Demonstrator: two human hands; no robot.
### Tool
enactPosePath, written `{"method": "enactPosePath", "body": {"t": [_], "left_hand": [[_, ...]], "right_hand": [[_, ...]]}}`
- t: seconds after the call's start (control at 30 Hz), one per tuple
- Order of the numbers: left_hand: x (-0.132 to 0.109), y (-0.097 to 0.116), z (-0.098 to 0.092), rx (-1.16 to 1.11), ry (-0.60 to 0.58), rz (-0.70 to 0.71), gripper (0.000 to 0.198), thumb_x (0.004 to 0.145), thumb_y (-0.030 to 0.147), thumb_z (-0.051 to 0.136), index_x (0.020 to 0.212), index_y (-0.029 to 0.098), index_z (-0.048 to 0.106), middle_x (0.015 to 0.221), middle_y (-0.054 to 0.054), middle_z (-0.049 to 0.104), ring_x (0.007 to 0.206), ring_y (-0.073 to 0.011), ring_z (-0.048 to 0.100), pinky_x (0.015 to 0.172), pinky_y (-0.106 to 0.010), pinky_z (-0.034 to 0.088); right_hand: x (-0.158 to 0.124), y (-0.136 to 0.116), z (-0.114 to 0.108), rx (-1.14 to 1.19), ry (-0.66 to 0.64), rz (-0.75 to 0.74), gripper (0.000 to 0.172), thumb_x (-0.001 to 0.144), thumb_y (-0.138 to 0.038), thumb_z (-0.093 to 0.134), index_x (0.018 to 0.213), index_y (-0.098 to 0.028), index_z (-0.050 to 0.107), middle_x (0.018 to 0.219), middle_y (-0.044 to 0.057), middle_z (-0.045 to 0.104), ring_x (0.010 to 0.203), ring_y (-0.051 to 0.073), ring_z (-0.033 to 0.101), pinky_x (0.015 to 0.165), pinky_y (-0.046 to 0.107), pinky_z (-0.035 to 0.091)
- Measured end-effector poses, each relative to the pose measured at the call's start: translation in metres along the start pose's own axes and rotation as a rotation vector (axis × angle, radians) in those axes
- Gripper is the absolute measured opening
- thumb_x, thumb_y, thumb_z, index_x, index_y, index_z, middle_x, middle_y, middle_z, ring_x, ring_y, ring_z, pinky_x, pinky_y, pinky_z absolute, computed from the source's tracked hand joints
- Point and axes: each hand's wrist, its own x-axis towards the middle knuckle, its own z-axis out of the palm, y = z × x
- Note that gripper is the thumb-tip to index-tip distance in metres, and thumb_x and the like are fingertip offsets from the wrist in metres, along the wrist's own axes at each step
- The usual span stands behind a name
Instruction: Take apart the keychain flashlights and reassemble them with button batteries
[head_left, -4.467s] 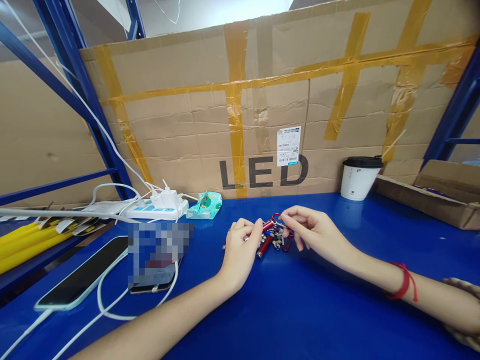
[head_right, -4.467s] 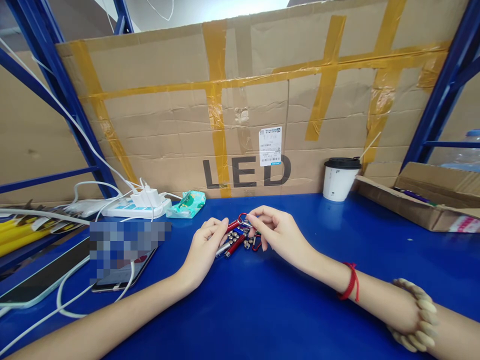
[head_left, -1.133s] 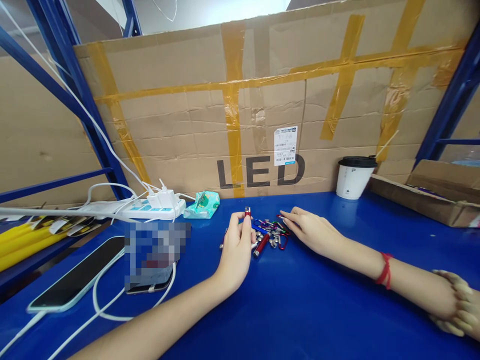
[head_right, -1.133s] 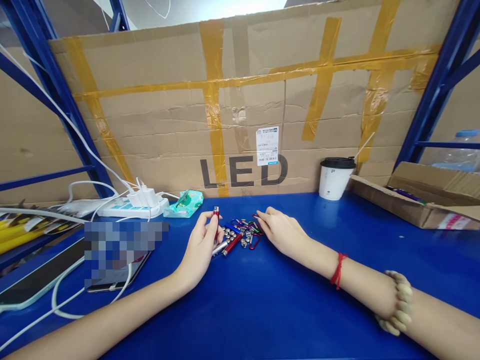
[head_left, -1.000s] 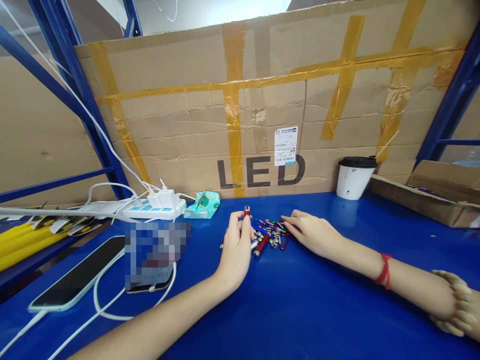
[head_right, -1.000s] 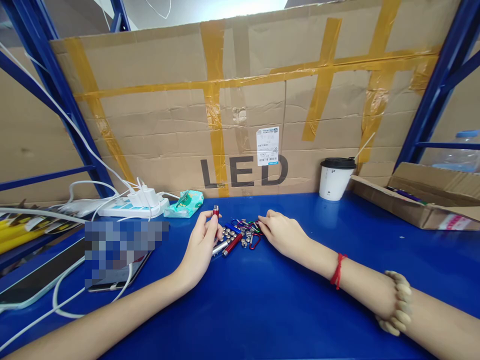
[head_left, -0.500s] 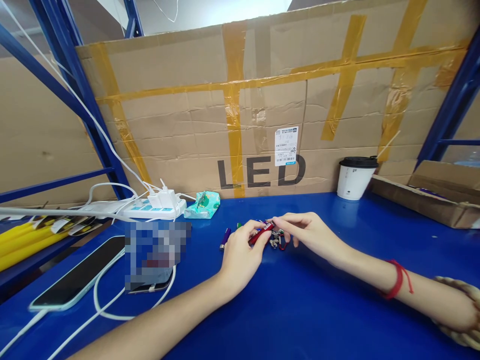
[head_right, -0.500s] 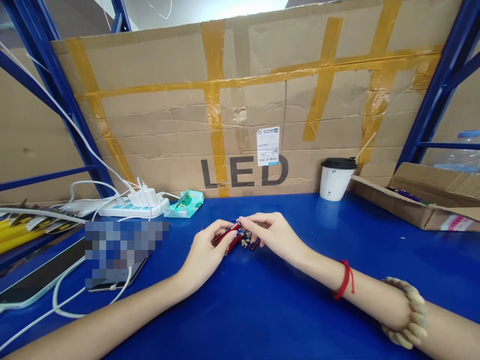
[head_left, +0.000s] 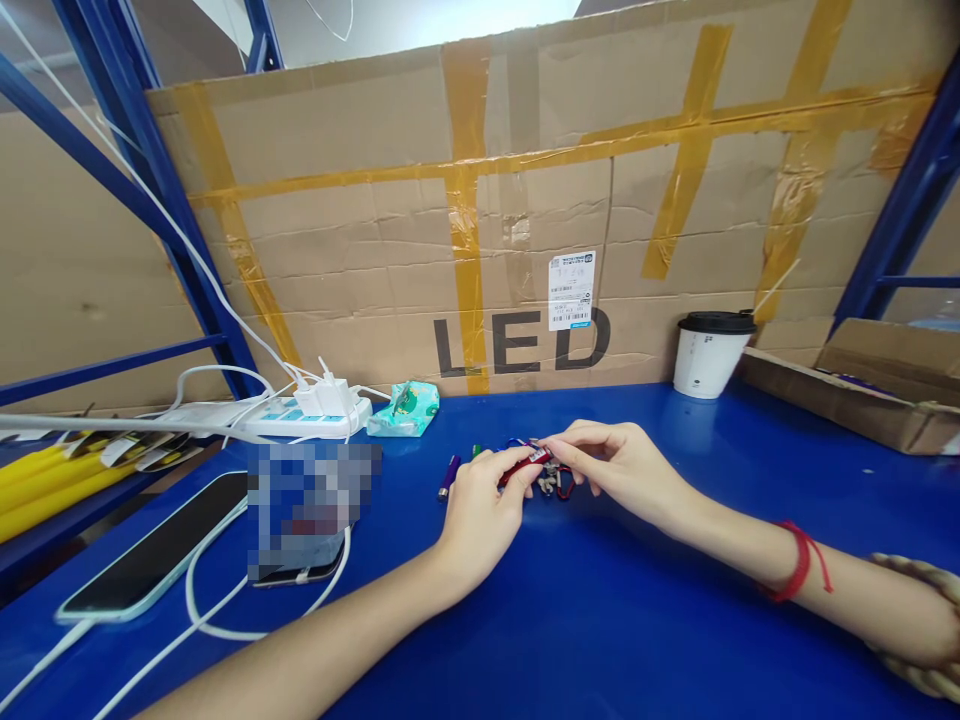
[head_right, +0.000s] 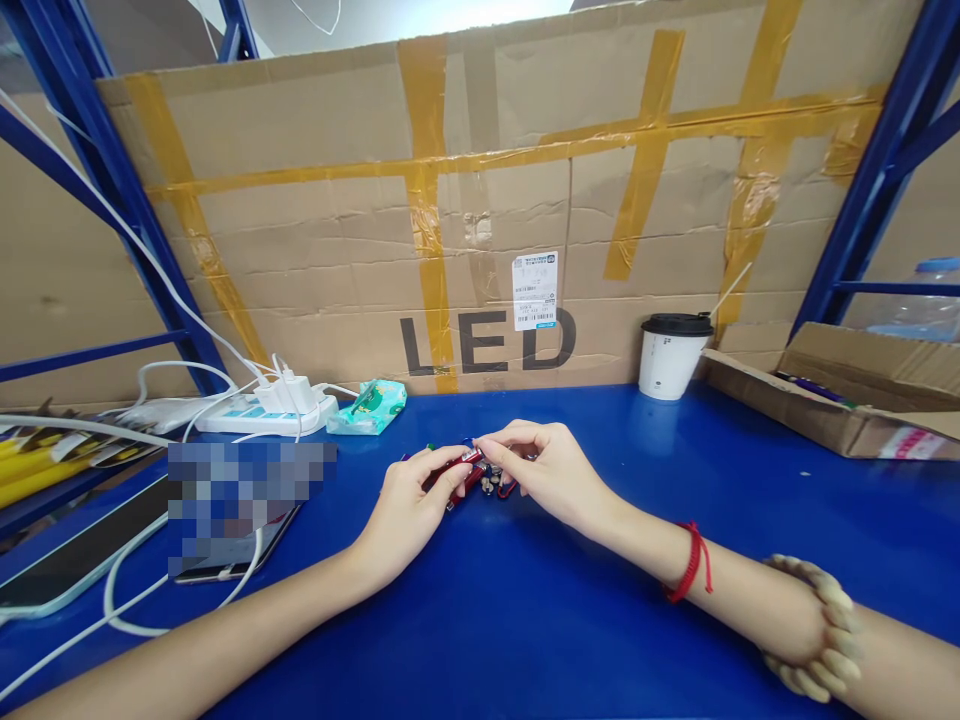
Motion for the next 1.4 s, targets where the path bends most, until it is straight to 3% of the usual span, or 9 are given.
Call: {"method": "enactPosePath", "body": {"t": [0.3, 0.43, 0.57, 0.67, 0.77, 0.93, 1.17, 1.4], "left_hand": [[0.000, 0.005, -0.003, 0.052, -0.025, 0.037, 0.023, 0.088, 0.024, 0.046, 0.090, 0.022, 0.069, 0.064, 0.000, 0.062, 0.069, -0.0182, 0.053, 0.066, -0.026, 0.038], [0.001, 0.004, -0.005, 0.100, -0.014, -0.014, 0.023, 0.089, 0.026, 0.046, 0.092, 0.024, 0.068, 0.070, 0.000, 0.064, 0.074, -0.0188, 0.055, 0.068, -0.027, 0.039], [0.006, -0.001, -0.011, 0.346, 0.005, 0.018, 0.021, 0.091, 0.022, 0.046, 0.099, 0.025, 0.065, 0.093, -0.002, 0.065, 0.088, -0.0206, 0.053, 0.077, -0.031, 0.037], [0.008, -0.005, -0.015, 0.647, -0.066, 0.116, 0.025, 0.092, 0.017, 0.041, 0.104, 0.023, 0.062, 0.095, -0.003, 0.062, 0.089, -0.0216, 0.049, 0.077, -0.036, 0.033], [0.007, -0.009, -0.015, 0.763, -0.112, 0.156, 0.031, 0.092, 0.010, 0.036, 0.106, 0.023, 0.060, 0.096, -0.005, 0.057, 0.089, -0.0213, 0.046, 0.075, -0.036, 0.032], [0.005, -0.007, -0.014, 0.740, -0.071, 0.138, 0.035, 0.091, 0.007, 0.033, 0.107, 0.023, 0.059, 0.097, -0.005, 0.054, 0.090, -0.0209, 0.044, 0.075, -0.035, 0.033], [0.005, -0.009, -0.014, 0.719, -0.082, 0.057, 0.036, 0.091, 0.007, 0.029, 0.109, 0.022, 0.057, 0.100, -0.006, 0.054, 0.092, -0.0220, 0.044, 0.077, -0.036, 0.033], [0.005, -0.012, -0.011, 0.669, -0.133, 0.002, 0.035, 0.090, 0.006, 0.029, 0.109, 0.020, 0.055, 0.103, -0.007, 0.054, 0.098, -0.0226, 0.047, 0.082, -0.038, 0.035]], "right_hand": [[-0.001, -0.004, -0.002, -0.098, 0.041, -0.099, 0.029, 0.082, -0.044, 0.058, 0.082, -0.018, 0.072, 0.072, 0.002, 0.058, 0.052, 0.010, 0.050, 0.040, 0.020, 0.038], [0.001, -0.002, -0.004, -0.100, 0.056, -0.107, 0.030, 0.081, -0.045, 0.059, 0.082, -0.017, 0.072, 0.072, 0.003, 0.059, 0.052, 0.010, 0.050, 0.039, 0.020, 0.037], [0.006, 0.006, -0.008, -0.058, 0.139, -0.037, 0.038, 0.078, -0.050, 0.060, 0.088, -0.015, 0.070, 0.060, 0.001, 0.055, 0.045, 0.010, 0.045, 0.037, 0.019, 0.036], [0.010, 0.011, -0.013, -0.062, 0.207, 0.017, 0.044, 0.075, -0.054, 0.061, 0.091, -0.014, 0.070, 0.055, 0.000, 0.053, 0.044, 0.010, 0.044, 0.036, 0.019, 0.037], [0.012, 0.015, -0.016, -0.071, 0.226, 0.030, 0.047, 0.072, -0.057, 0.062, 0.090, -0.014, 0.070, 0.057, 0.001, 0.056, 0.044, 0.010, 0.046, 0.036, 0.020, 0.038], [0.011, 0.017, -0.015, -0.135, 0.120, -0.019, 0.042, 0.079, -0.054, 0.056, 0.092, -0.015, 0.069, 0.066, 0.003, 0.060, 0.048, 0.012, 0.049, 0.037, 0.021, 0.039], [0.006, 0.014, -0.014, -0.593, -0.074, -0.297, 0.028, 0.090, -0.038, 0.048, 0.089, -0.023, 0.071, 0.085, 0.004, 0.064, 0.074, 0.018, 0.060, 0.064, 0.027, 0.046], [0.004, 0.013, -0.014, -0.703, -0.186, -0.226, 0.022, 0.090, -0.035, 0.050, 0.091, -0.027, 0.070, 0.087, 0.001, 0.064, 0.075, 0.017, 0.061, 0.060, 0.025, 0.043]]}}
